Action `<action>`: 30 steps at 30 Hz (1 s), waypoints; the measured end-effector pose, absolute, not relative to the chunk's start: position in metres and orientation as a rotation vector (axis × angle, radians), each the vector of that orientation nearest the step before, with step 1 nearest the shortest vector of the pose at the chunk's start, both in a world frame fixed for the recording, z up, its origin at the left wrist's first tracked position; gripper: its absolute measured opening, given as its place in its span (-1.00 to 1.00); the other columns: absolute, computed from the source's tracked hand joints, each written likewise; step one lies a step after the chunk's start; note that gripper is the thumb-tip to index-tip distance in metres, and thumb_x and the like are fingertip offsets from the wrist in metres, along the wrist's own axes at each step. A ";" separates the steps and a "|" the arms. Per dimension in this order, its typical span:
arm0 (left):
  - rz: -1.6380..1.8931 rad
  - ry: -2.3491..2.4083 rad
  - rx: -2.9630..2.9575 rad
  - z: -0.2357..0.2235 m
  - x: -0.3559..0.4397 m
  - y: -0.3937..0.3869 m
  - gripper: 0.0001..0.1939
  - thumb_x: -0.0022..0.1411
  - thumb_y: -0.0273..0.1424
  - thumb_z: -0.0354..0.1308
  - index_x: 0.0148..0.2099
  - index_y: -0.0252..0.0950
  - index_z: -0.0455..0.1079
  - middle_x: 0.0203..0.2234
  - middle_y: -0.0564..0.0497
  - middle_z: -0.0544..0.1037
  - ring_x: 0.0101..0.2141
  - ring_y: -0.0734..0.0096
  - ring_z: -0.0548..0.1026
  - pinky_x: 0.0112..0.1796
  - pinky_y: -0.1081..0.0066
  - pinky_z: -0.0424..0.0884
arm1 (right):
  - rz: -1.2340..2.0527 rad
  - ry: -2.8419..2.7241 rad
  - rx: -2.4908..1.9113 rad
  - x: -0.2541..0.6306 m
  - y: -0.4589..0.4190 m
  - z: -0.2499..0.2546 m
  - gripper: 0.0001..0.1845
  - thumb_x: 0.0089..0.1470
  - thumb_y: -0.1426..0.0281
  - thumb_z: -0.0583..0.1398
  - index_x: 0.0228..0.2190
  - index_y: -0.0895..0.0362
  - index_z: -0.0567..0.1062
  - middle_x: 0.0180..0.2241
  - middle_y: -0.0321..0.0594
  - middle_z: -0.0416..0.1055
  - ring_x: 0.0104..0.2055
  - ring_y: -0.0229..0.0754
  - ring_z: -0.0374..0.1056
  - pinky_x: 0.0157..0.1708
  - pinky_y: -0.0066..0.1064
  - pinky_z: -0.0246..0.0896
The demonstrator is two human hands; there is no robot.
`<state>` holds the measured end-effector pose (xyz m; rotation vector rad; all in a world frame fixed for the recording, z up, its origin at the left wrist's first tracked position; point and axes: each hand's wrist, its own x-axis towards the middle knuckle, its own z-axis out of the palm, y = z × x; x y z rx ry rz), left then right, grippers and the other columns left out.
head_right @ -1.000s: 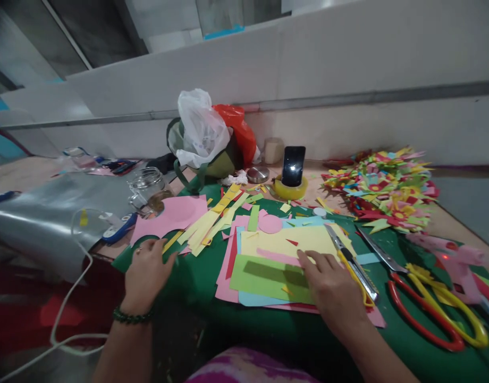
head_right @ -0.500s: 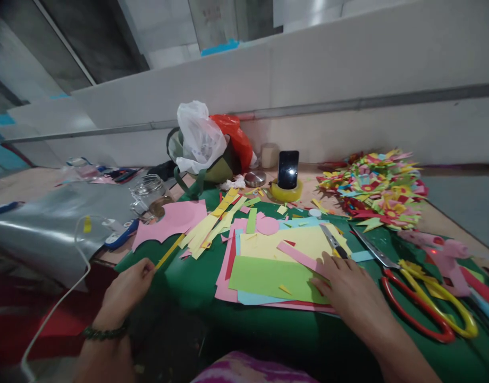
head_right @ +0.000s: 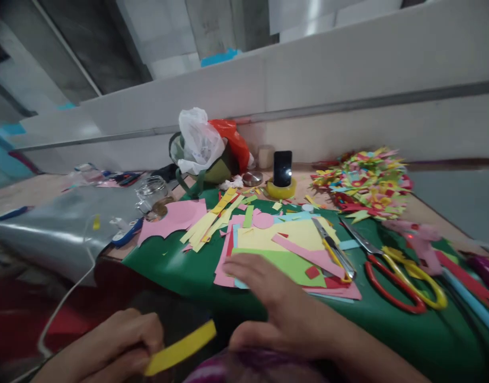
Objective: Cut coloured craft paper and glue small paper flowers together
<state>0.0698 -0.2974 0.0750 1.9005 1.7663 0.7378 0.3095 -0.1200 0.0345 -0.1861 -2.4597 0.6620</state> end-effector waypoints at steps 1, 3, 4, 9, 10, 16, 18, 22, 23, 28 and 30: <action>0.682 1.640 1.979 0.082 0.077 -0.284 -0.74 0.27 -0.20 0.02 -0.41 -0.08 0.44 -0.62 0.13 0.54 -0.55 0.46 0.44 -0.46 0.56 0.36 | 0.848 -2.490 -0.073 0.303 -0.125 0.040 -0.23 0.03 0.09 0.26 0.19 0.11 0.22 0.11 0.00 0.32 0.13 -0.08 0.28 0.04 -0.35 0.28; 0.589 1.441 2.075 0.097 0.087 -0.261 -0.80 0.28 -0.29 0.03 -0.37 -0.08 0.42 -0.68 0.18 0.52 -0.58 0.49 0.44 -0.44 0.57 0.35 | 1.233 -2.467 0.035 0.296 -0.128 0.046 -0.24 -0.01 0.09 0.29 0.16 0.10 0.27 0.00 -0.09 0.43 0.01 -0.15 0.38 -0.01 -0.41 0.29; 0.548 1.389 2.093 0.104 0.090 -0.251 -0.82 0.27 -0.32 0.03 -0.36 -0.10 0.42 -0.68 0.18 0.52 -0.59 0.50 0.45 -0.45 0.57 0.35 | 1.392 -2.425 0.017 0.297 -0.127 0.047 -0.29 -0.02 0.07 0.29 0.11 0.10 0.34 -0.11 -0.15 0.49 -0.09 -0.18 0.42 -0.09 -0.43 0.32; 0.598 1.539 1.962 0.118 0.085 -0.210 -0.75 0.24 -0.23 0.01 -0.41 -0.20 0.40 -0.66 0.10 0.47 -0.63 0.46 0.40 -0.58 0.53 0.29 | 1.554 -2.251 -0.431 0.331 -0.103 0.050 -0.47 -0.09 0.00 0.30 -0.24 0.18 0.56 -0.46 -0.30 0.44 -0.40 -0.26 0.35 -0.35 -0.48 0.27; 0.636 1.578 1.933 0.115 0.083 -0.201 -0.74 0.22 -0.19 0.03 -0.40 -0.21 0.41 -0.65 0.09 0.47 -0.62 0.46 0.38 -0.59 0.53 0.28 | 1.483 -2.241 -0.513 0.339 -0.097 0.050 -0.49 -0.10 0.02 0.31 -0.26 0.18 0.56 -0.48 -0.31 0.42 -0.41 -0.27 0.32 -0.36 -0.47 0.25; 0.688 1.604 1.792 0.086 0.073 -0.138 -0.68 0.07 -0.09 0.11 -0.43 -0.27 0.38 -0.65 0.10 0.40 -0.61 0.47 0.34 -0.56 0.48 0.30 | 1.307 -2.150 -0.809 0.360 -0.055 0.044 -0.54 -0.11 0.12 0.32 -0.26 0.20 0.54 -0.58 -0.36 0.33 -0.53 -0.32 0.23 -0.49 -0.48 0.19; 0.685 1.620 1.750 0.082 0.069 -0.119 -0.67 0.04 -0.08 0.12 -0.44 -0.27 0.37 -0.67 0.12 0.38 -0.61 0.47 0.34 -0.55 0.48 0.28 | 1.288 -2.136 -0.868 0.358 -0.042 0.043 -0.62 -0.09 0.13 0.28 -0.36 0.20 0.54 -0.58 -0.32 0.35 -0.56 -0.32 0.24 -0.53 -0.48 0.19; 0.824 1.610 1.667 0.076 0.061 -0.090 -0.65 -0.02 -0.08 0.18 -0.47 -0.29 0.34 -0.65 0.12 0.38 -0.59 0.49 0.34 -0.52 0.48 0.28 | 1.203 -2.089 -0.963 0.348 -0.021 0.038 -0.70 -0.07 0.18 0.24 -0.50 0.20 0.49 -0.57 -0.29 0.37 -0.58 -0.34 0.26 -0.57 -0.49 0.17; 0.883 1.597 1.625 0.074 0.059 -0.084 -0.65 -0.04 -0.09 0.20 -0.47 -0.29 0.33 -0.66 0.13 0.36 -0.59 0.51 0.33 -0.51 0.48 0.27 | 1.217 -2.073 -0.965 0.345 -0.017 0.035 -0.71 -0.07 0.19 0.23 -0.51 0.20 0.47 -0.58 -0.31 0.36 -0.60 -0.35 0.24 -0.59 -0.50 0.15; 0.909 1.576 1.441 0.053 0.045 -0.062 -0.65 -0.09 -0.11 0.26 -0.47 -0.29 0.30 -0.64 0.12 0.42 -0.59 0.52 0.36 -0.49 0.50 0.30 | 1.456 -1.976 -0.927 0.339 0.000 0.012 -0.65 -0.11 0.14 0.25 -0.50 0.22 0.44 -0.65 -0.38 0.28 -0.66 -0.41 0.13 -0.66 -0.53 0.08; 0.806 1.566 1.442 0.046 0.036 -0.058 -0.65 -0.05 -0.09 0.23 -0.44 -0.29 0.33 -0.59 0.06 0.49 -0.53 0.46 0.44 -0.42 0.46 0.37 | 1.495 -1.956 -0.923 0.341 0.005 0.006 -0.64 -0.14 0.15 0.28 -0.49 0.23 0.47 -0.62 -0.35 0.31 -0.62 -0.40 0.17 -0.61 -0.52 0.15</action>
